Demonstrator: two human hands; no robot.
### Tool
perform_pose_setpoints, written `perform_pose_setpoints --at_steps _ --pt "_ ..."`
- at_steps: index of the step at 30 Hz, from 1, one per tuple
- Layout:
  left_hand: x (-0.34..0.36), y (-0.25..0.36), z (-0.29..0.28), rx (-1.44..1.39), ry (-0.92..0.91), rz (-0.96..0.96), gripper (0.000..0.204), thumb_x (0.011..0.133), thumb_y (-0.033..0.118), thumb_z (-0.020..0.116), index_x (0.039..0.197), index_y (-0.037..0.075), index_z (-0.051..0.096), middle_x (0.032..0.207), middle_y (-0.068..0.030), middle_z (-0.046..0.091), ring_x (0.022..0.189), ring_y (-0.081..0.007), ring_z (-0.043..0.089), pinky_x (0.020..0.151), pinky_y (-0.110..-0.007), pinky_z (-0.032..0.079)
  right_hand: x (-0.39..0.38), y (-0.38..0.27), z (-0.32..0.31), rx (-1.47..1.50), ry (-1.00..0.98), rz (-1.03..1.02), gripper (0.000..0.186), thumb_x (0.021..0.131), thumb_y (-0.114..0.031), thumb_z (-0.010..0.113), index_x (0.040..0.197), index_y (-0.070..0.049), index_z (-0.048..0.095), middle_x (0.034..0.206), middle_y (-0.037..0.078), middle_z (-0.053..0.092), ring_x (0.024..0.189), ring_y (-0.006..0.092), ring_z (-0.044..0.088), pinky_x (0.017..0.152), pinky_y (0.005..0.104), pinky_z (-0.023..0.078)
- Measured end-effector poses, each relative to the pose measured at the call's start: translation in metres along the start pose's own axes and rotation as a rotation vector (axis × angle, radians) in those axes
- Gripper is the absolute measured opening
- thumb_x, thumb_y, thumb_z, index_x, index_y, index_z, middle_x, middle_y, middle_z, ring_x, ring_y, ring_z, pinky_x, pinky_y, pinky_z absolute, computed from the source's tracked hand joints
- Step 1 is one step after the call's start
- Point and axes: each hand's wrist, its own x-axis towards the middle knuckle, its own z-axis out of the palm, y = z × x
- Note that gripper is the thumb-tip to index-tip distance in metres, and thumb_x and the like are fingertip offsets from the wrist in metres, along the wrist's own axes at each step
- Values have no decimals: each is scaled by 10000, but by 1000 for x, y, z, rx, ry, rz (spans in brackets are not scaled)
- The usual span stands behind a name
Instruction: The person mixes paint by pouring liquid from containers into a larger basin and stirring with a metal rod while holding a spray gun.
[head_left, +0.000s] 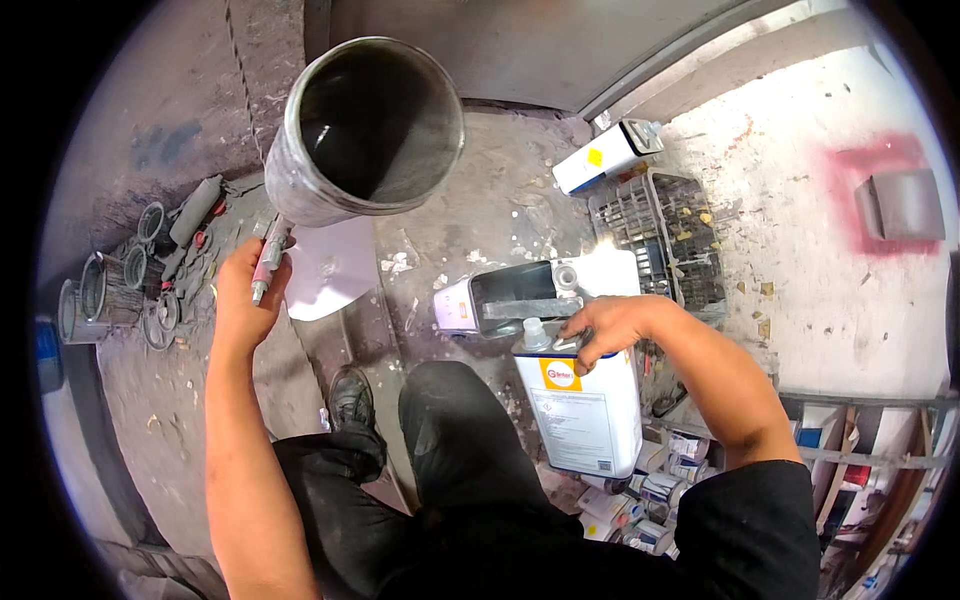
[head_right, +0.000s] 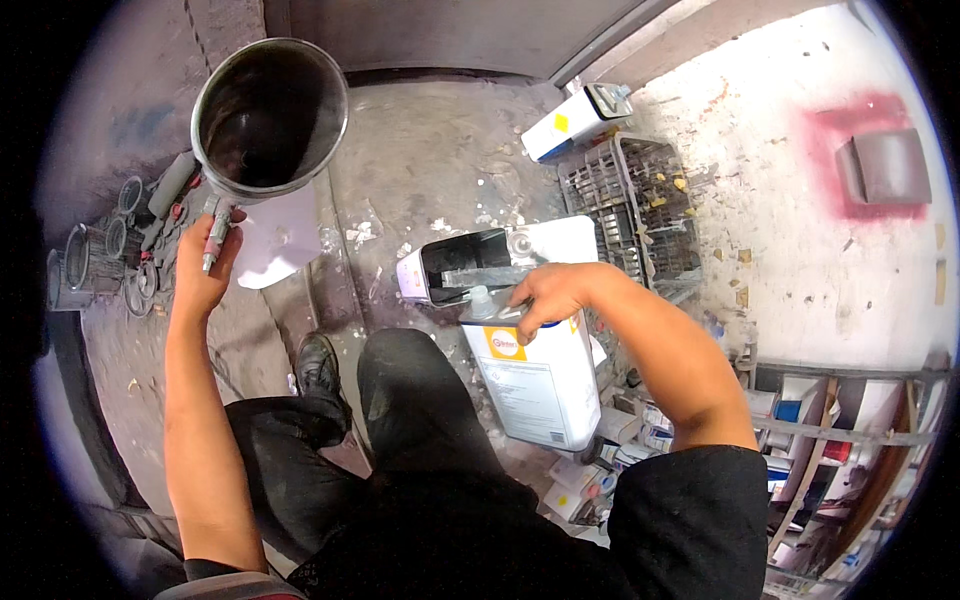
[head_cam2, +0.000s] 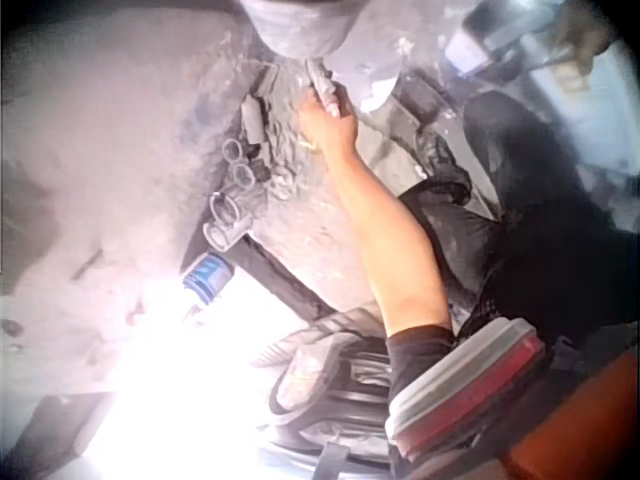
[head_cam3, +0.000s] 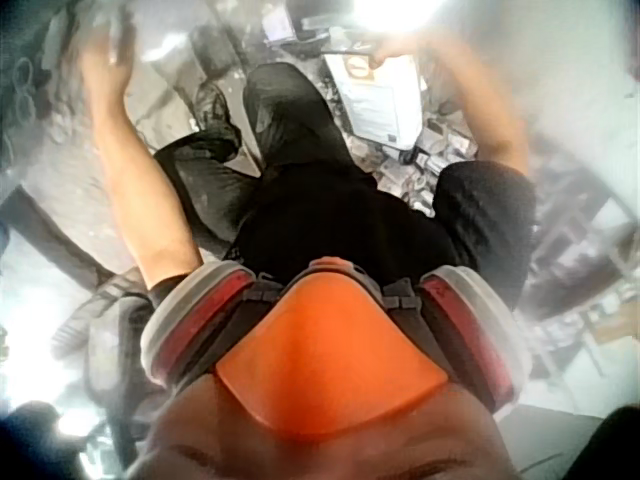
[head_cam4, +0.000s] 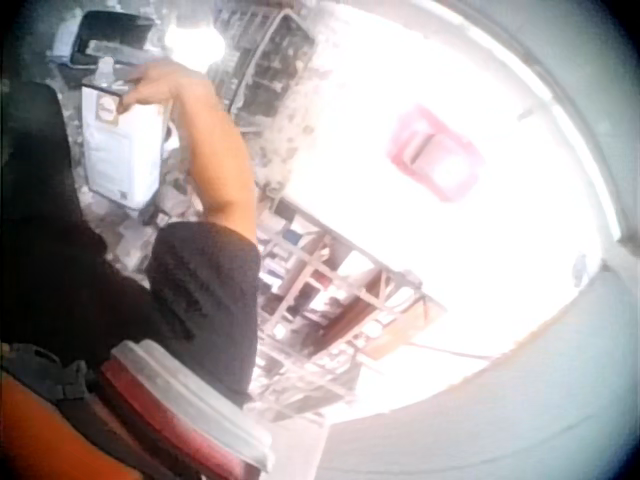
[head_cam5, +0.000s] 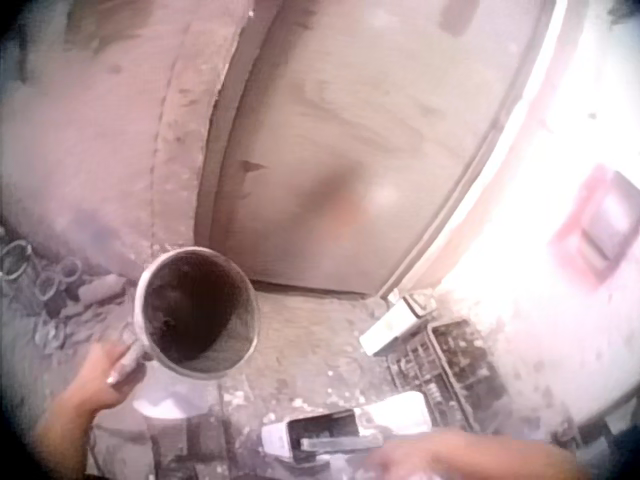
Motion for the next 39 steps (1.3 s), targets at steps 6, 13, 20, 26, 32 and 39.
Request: perform_pose_setpoints --at_steps 6,13,20,26,32,39 --pt "2 7 -3 -30 15 18 136 800 104 648 881 0 614 712 -160 601 632 -281 563 615 -359 451 7 -16 -21 50 -99 85 761 654 -410 755 1271 -3 575 953 77 711 920 180 640 834 275 480" --pt "4 5 -7 17 -82 -72 190 839 78 604 1009 6 649 858 -149 663 781 -245 631 732 -331 479 20 -17 -32 90 -228 91 747 670 -421 754 1265 -4 582 985 90 703 944 179 629 846 267 471" --pt "3 5 -12 20 -78 -78 191 836 83 603 1007 13 652 860 -154 657 781 -256 625 737 -338 476 26 -12 -32 99 -210 83 508 663 -428 745 1043 -92 722 952 63 701 853 180 642 767 299 498" --pt "5 3 -6 27 -99 -61 196 834 81 601 1012 11 646 859 -157 653 786 -254 624 739 -338 473 29 -10 -33 134 -282 117 639 688 -412 753 1184 -28 634 981 72 698 895 170 634 803 275 486" --pt "6 5 -6 12 -98 -83 196 834 83 604 1013 11 642 863 -150 656 787 -241 622 740 -334 473 26 -12 -33 122 -273 103 728 688 -417 757 1253 11 587 994 79 698 934 172 627 829 263 478" --pt "5 12 1 -69 11 -25 127 779 79 636 820 -8 553 671 -149 553 601 -246 499 603 -351 432 19 -14 -31 83 -260 107 763 667 -456 752 1245 15 590 1007 98 696 960 201 629 841 276 481"
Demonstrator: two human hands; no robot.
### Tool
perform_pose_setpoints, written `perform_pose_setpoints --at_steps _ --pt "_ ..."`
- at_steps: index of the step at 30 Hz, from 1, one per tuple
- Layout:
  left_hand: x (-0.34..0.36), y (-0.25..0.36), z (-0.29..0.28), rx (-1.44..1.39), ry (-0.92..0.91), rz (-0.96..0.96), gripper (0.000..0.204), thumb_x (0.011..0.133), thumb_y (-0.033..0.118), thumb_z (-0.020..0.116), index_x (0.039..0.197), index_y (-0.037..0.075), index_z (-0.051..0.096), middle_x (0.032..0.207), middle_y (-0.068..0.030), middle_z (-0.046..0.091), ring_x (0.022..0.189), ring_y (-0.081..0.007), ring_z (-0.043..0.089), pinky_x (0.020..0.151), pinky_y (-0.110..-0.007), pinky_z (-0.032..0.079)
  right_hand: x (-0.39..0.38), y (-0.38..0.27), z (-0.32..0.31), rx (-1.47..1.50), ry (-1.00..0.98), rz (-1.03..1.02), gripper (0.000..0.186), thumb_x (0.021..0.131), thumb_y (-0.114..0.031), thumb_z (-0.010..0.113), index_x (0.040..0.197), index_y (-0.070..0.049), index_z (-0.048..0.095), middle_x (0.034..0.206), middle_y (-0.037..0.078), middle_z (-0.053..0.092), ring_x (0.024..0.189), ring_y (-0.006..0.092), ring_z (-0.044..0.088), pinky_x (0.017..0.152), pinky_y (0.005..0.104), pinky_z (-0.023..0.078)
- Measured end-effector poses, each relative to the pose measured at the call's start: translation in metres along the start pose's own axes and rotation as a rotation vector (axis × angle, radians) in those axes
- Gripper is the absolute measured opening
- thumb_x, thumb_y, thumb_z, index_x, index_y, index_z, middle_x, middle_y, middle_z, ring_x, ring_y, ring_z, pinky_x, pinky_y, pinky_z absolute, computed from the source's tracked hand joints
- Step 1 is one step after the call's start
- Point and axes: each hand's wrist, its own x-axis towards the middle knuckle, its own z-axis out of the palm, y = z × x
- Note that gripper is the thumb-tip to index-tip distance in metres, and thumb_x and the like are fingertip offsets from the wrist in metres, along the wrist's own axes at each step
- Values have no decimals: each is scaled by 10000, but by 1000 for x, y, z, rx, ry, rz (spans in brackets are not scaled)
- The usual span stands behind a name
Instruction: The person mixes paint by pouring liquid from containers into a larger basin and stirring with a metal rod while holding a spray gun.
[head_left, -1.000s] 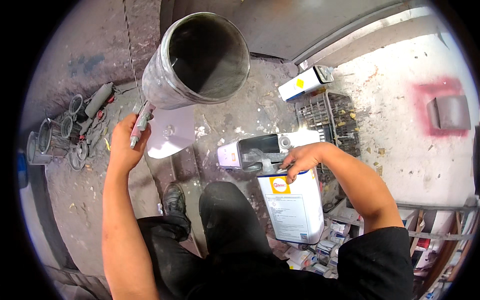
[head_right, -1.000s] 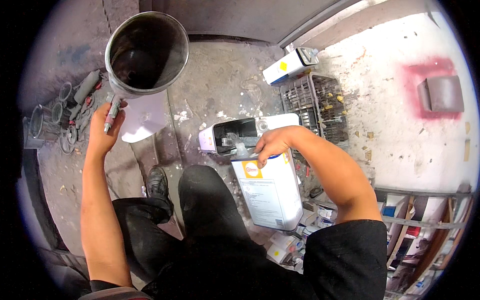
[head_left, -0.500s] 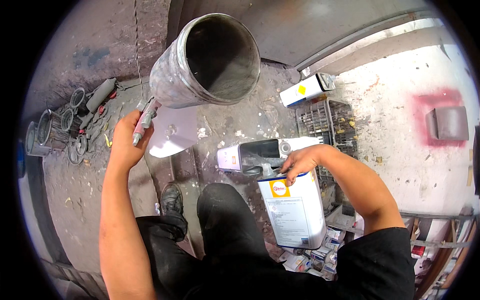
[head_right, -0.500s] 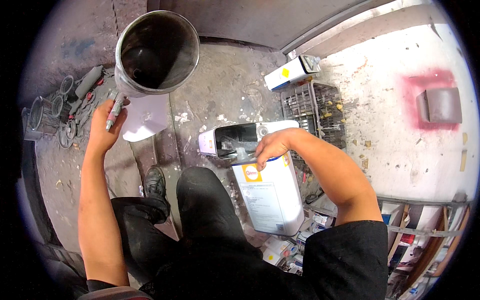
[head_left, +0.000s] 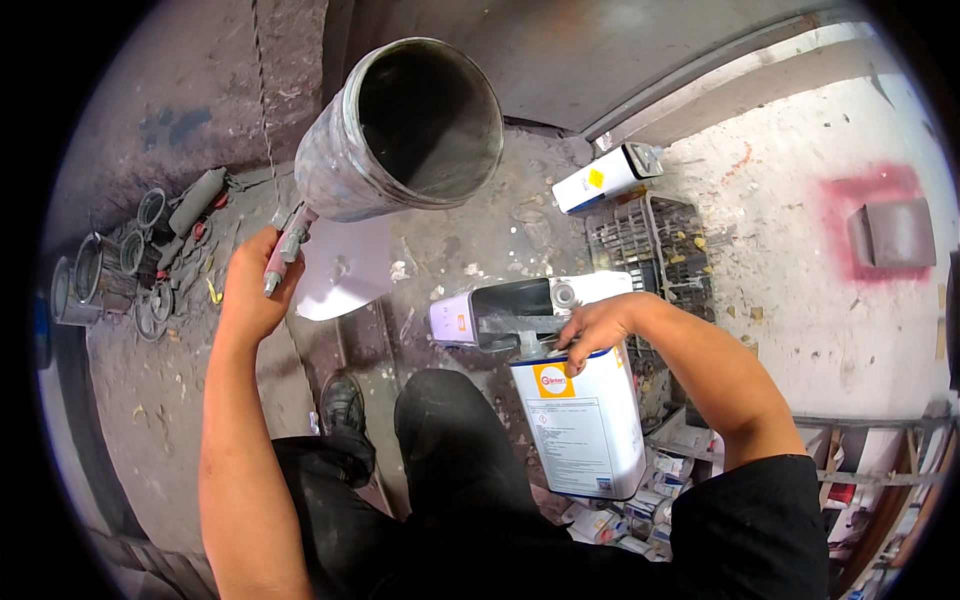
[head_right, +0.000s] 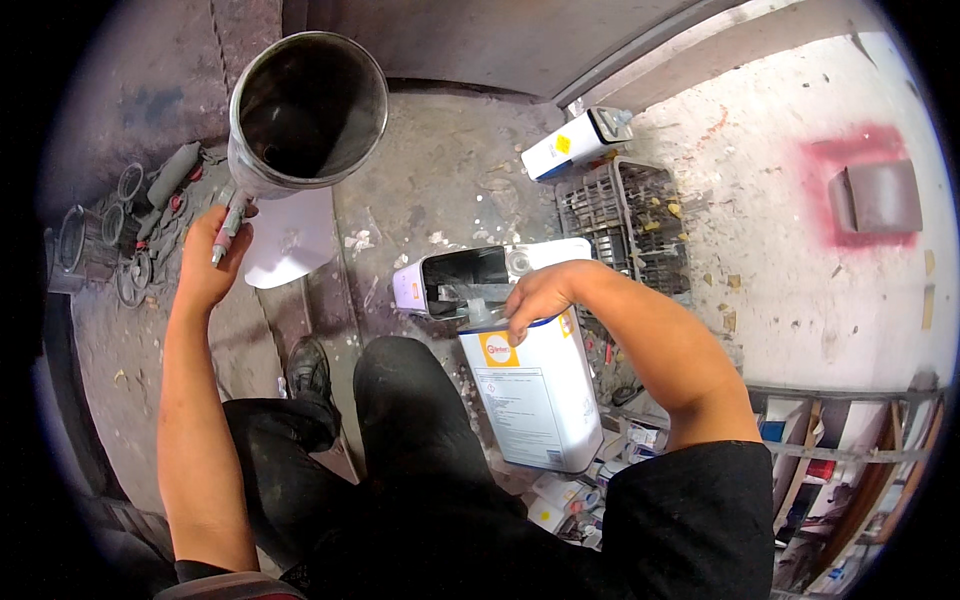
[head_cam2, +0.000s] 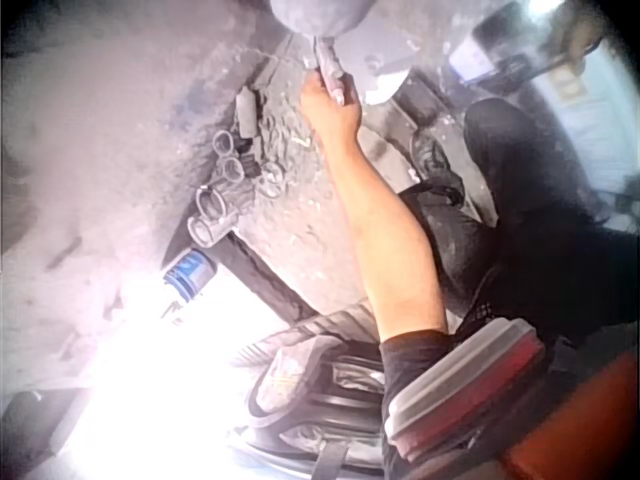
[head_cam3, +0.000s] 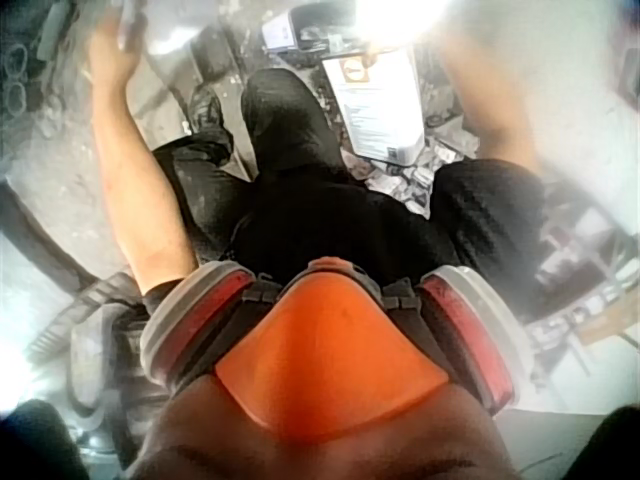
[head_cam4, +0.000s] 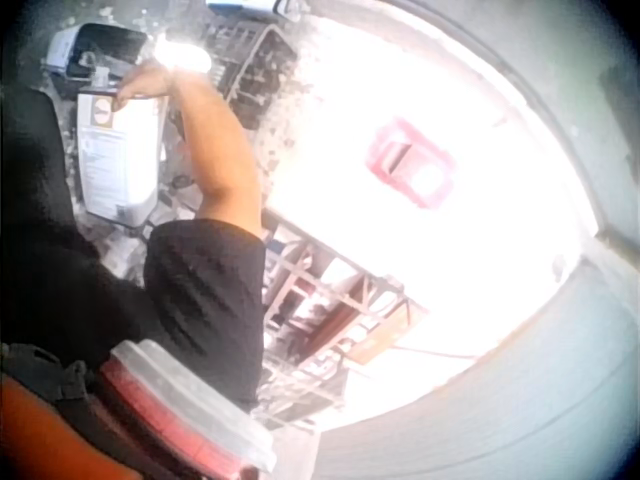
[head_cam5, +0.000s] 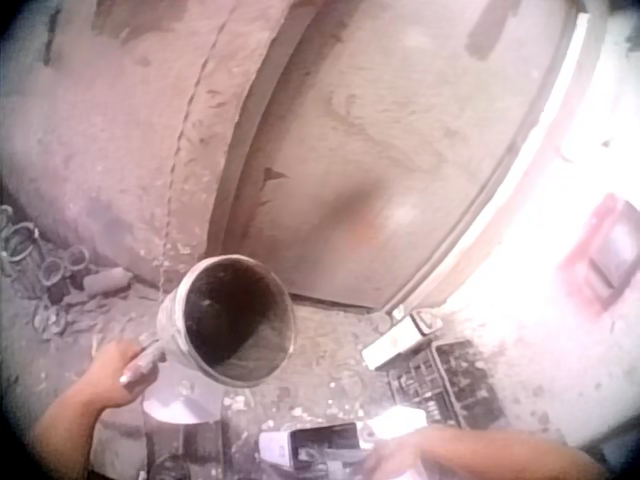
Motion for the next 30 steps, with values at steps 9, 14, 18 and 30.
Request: perform_pose_setpoints --at_steps 9,14,18,30 --pt "-2 6 -3 95 -137 -66 190 839 86 609 1011 11 638 907 -150 663 840 -236 626 772 -334 469 -25 10 21 -6 192 -53 810 642 -442 751 1299 -14 546 1193 163 626 1068 274 602 911 305 464" --pt "-5 -4 0 106 -122 13 200 835 75 605 1021 12 641 933 -153 669 861 -252 632 784 -339 470 -52 31 54 -26 505 -254 796 614 -421 779 1261 -8 566 1339 192 521 1136 323 567 956 341 449" --pt "-4 9 7 105 -158 0 206 829 73 605 1022 9 639 950 -155 669 864 -248 634 782 -333 471 -67 62 101 -46 799 -360 793 601 -383 799 1262 -16 562 1375 197 478 1188 363 515 996 386 416" --pt "-1 12 29 116 -227 107 224 838 96 599 1038 5 643 907 -115 660 830 -198 600 768 -322 463 -73 112 291 339 1286 -44 777 569 -268 831 1273 -84 560 1403 126 467 1179 369 485 1013 415 397"
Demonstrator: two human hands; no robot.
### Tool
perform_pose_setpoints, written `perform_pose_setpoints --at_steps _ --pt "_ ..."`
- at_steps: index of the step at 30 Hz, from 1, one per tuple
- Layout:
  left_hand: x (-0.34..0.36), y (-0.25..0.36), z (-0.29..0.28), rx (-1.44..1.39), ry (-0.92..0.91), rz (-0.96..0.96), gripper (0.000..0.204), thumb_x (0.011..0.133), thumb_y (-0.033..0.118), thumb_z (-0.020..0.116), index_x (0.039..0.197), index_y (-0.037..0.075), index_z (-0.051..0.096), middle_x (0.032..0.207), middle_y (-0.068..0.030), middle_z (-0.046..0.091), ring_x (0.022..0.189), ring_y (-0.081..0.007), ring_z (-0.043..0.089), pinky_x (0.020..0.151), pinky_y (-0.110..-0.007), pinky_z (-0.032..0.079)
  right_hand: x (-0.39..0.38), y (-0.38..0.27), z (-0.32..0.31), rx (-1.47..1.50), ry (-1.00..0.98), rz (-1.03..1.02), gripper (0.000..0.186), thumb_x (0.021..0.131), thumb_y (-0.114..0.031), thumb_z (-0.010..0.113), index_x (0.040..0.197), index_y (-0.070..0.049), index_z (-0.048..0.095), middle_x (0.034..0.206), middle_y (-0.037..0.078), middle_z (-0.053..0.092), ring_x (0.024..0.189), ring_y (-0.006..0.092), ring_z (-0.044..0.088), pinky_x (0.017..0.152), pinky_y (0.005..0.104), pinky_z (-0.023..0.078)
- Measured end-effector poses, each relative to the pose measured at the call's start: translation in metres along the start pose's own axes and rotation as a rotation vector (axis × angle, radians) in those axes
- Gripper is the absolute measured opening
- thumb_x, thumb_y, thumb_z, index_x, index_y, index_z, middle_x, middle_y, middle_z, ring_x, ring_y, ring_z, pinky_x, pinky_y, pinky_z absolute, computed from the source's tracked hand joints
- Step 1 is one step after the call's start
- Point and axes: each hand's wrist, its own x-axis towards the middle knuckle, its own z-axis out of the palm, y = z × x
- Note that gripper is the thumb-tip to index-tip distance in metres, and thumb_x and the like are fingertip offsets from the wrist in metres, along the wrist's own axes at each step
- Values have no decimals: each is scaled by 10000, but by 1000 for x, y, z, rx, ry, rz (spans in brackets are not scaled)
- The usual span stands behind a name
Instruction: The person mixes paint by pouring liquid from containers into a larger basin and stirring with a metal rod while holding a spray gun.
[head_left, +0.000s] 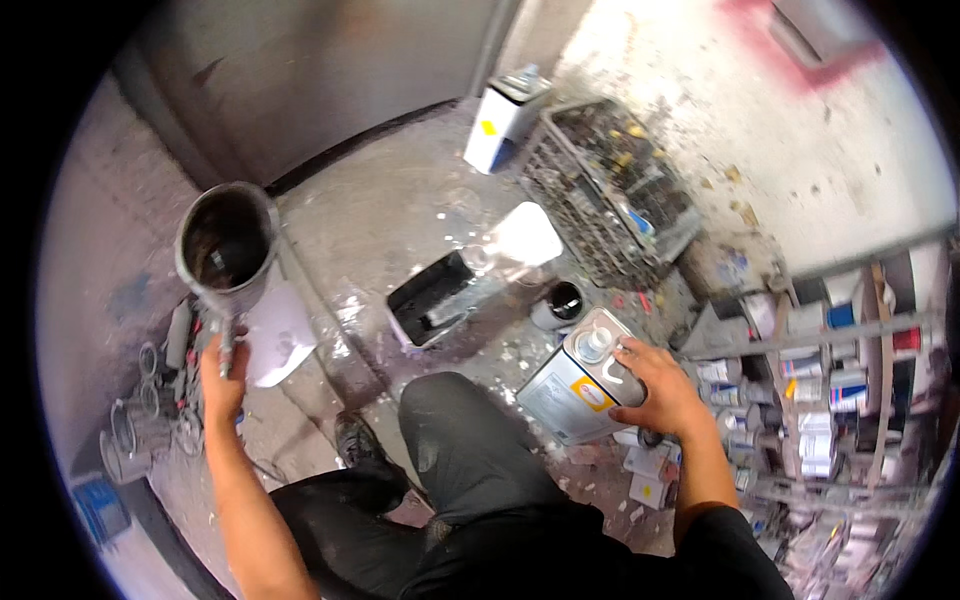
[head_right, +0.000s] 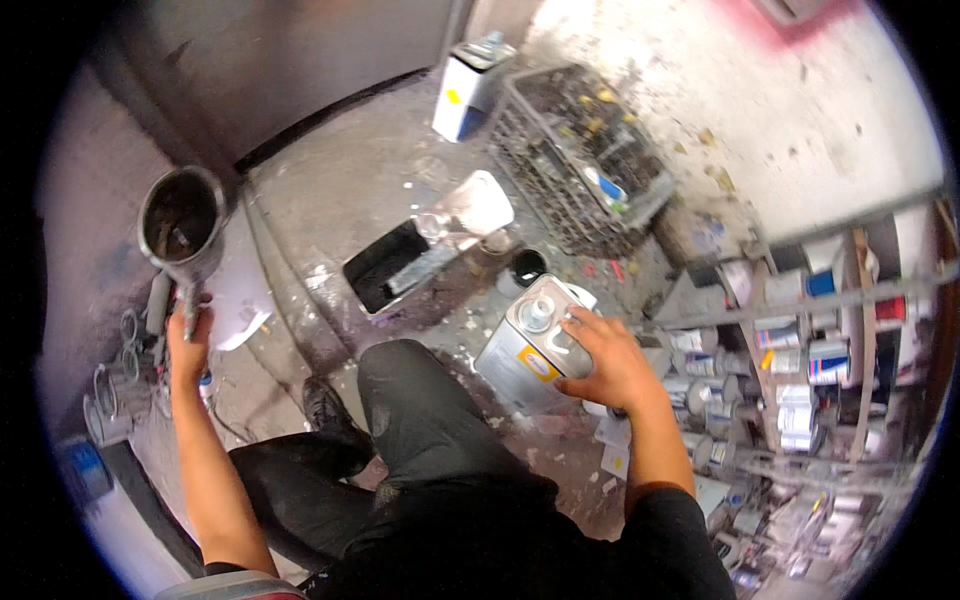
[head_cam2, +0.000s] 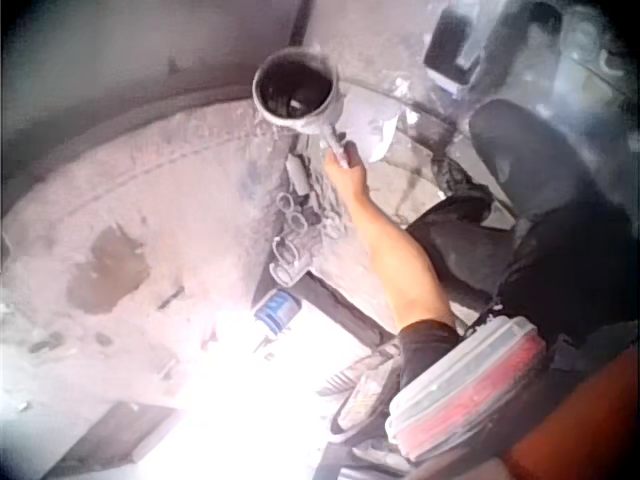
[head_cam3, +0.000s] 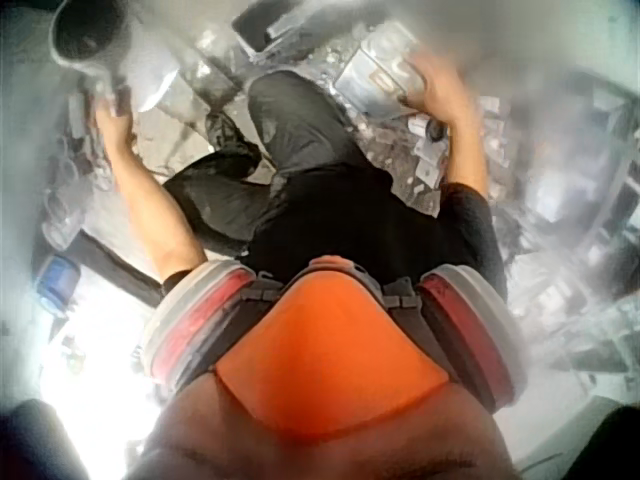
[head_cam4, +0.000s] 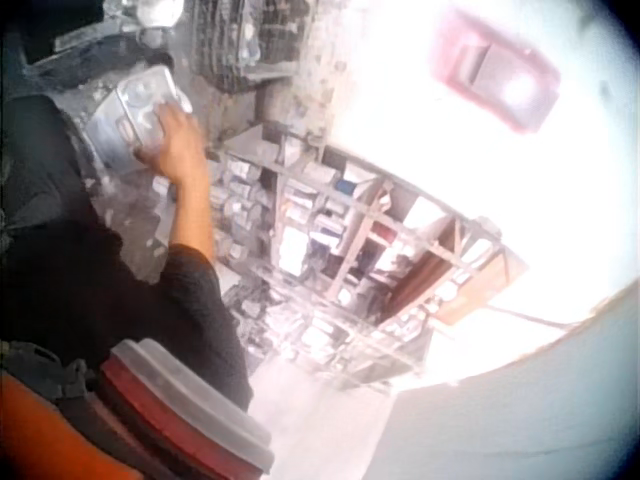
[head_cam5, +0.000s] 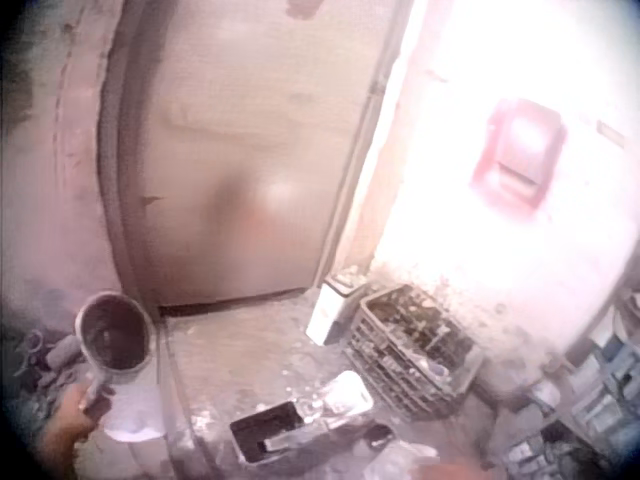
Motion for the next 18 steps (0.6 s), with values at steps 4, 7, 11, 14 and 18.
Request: perform_pose_setpoints --at_steps 4,7,11,14,18 --pt "3 -28 -7 16 -105 -145 274 848 106 565 1090 -15 611 891 -60 619 760 -143 533 691 -302 440 -42 40 22 45 95 140 791 597 -293 823 1300 -74 534 1422 128 445 1210 370 470 1021 417 390" --pt "11 -39 5 -44 -105 -121 296 839 137 557 1094 -8 596 921 -37 588 756 -115 496 676 -280 402 -68 68 42 62 141 310 827 598 -307 821 1328 -78 509 1433 146 426 1262 373 436 1051 421 366" --pt "14 -26 13 -119 -93 -100 284 841 129 563 1091 -2 597 908 -32 586 710 -103 483 634 -273 399 -91 99 71 69 264 512 853 582 -299 830 1326 -42 501 1435 206 393 1263 398 435 1052 417 374" --pt "16 -24 16 -144 -87 -67 279 840 117 565 1092 1 596 886 -26 578 687 -96 476 609 -267 393 -96 132 95 52 411 622 859 589 -320 828 1306 10 490 1397 264 398 1251 424 435 1029 429 392" --pt "15 -28 22 -161 -117 -105 276 836 94 560 1096 6 591 876 -14 564 681 -94 471 603 -264 389 -85 180 116 50 585 786 880 606 -427 789 1309 4 480 1348 326 402 1251 448 423 1017 447 396"
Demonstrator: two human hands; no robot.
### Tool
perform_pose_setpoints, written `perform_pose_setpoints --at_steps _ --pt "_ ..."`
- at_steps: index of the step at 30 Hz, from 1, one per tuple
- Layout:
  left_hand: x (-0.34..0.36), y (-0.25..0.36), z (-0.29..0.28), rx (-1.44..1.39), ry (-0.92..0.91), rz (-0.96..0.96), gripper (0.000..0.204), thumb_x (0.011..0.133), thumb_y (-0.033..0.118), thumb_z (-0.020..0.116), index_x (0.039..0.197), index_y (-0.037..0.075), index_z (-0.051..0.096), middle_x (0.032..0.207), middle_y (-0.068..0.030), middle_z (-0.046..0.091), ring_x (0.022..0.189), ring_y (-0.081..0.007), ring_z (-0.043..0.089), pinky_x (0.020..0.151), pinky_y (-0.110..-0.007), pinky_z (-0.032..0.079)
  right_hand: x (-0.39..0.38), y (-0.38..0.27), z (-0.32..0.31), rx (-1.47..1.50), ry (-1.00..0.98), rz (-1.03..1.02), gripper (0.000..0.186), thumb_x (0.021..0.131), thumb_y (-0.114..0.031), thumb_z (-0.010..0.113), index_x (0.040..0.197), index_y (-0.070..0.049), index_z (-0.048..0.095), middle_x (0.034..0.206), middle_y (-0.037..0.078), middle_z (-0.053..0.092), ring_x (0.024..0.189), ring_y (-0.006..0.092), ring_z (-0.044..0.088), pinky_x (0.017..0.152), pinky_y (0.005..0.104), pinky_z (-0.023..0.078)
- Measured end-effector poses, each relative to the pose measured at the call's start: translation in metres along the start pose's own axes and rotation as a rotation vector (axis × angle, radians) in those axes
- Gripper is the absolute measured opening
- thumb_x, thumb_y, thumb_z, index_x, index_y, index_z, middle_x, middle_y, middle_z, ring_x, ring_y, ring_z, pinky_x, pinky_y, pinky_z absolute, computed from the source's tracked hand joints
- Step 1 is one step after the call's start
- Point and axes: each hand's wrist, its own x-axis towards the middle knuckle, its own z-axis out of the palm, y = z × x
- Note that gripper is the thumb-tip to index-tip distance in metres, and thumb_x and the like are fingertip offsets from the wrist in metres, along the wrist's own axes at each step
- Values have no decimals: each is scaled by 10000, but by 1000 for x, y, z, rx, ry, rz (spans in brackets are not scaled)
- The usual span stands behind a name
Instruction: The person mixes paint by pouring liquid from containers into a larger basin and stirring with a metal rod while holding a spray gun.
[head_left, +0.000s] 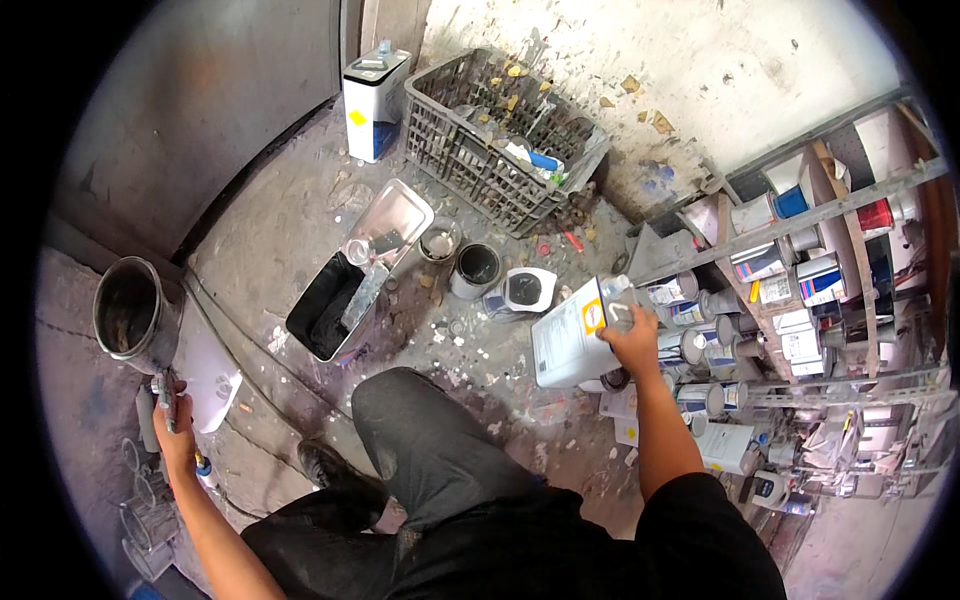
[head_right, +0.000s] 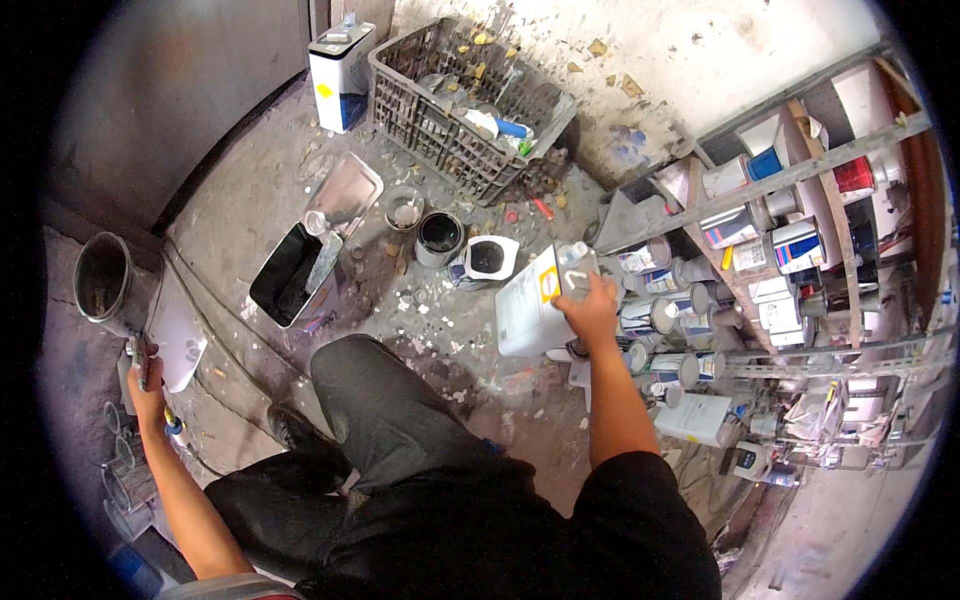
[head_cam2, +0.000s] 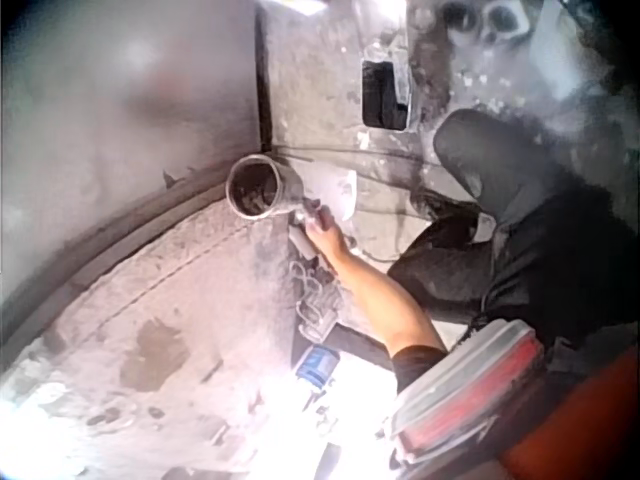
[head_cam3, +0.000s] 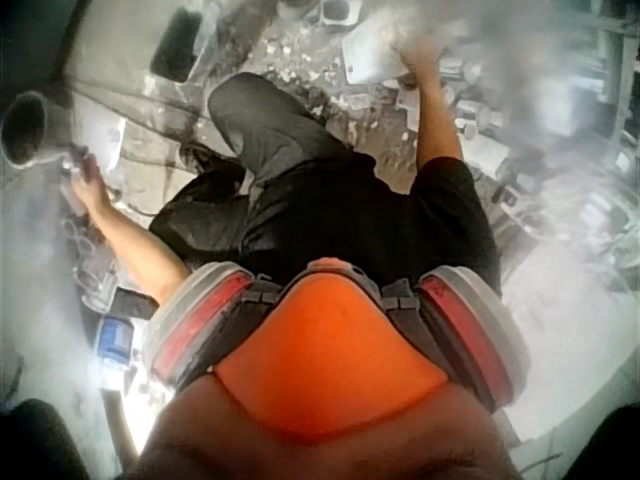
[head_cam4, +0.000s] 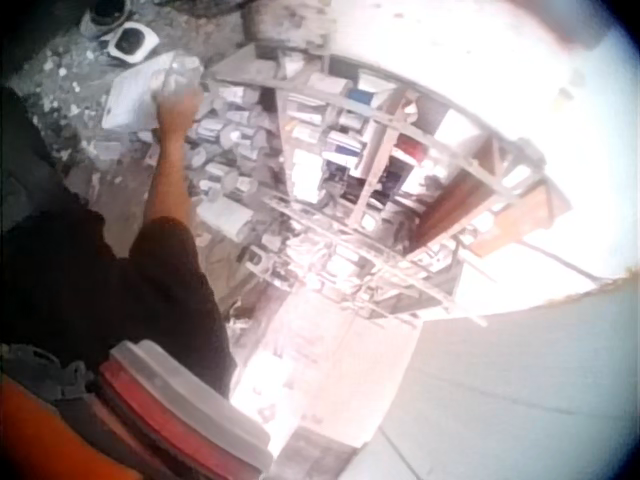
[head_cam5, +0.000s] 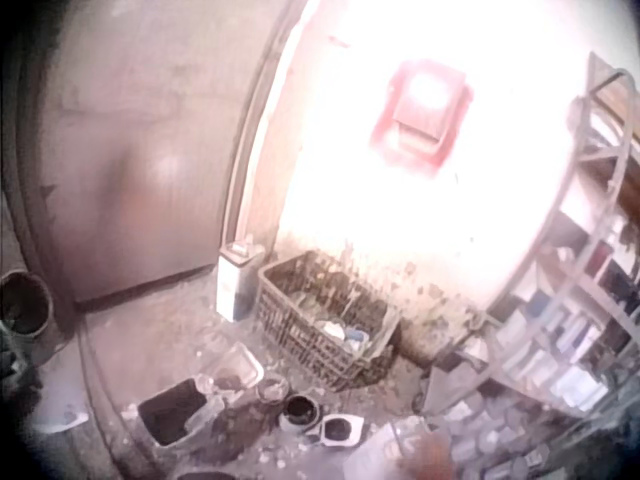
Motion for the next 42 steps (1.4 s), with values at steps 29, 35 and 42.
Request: perform_pose_setpoints --at_steps 29,35,42 --pt "-22 2 -14 153 -11 -57 313 844 95 556 1133 -16 592 1044 -80 616 945 -178 553 852 -320 431 20 2 83 -89 192 587 806 640 -467 730 1329 -148 459 1350 141 373 1190 413 433 932 558 397" --pt "-21 0 -14 197 -6 -31 294 843 103 573 1113 -9 604 1025 -65 615 896 -153 545 797 -304 439 11 -1 98 -107 163 669 835 637 -469 738 1343 -143 434 1378 134 350 1233 411 399 959 577 372" --pt "-20 14 1 128 -21 -41 268 850 107 563 1084 -14 611 981 -58 614 841 -139 541 749 -295 439 21 -5 89 -69 79 744 883 622 -506 748 1340 -131 396 1412 194 291 1252 454 354 936 619 365"
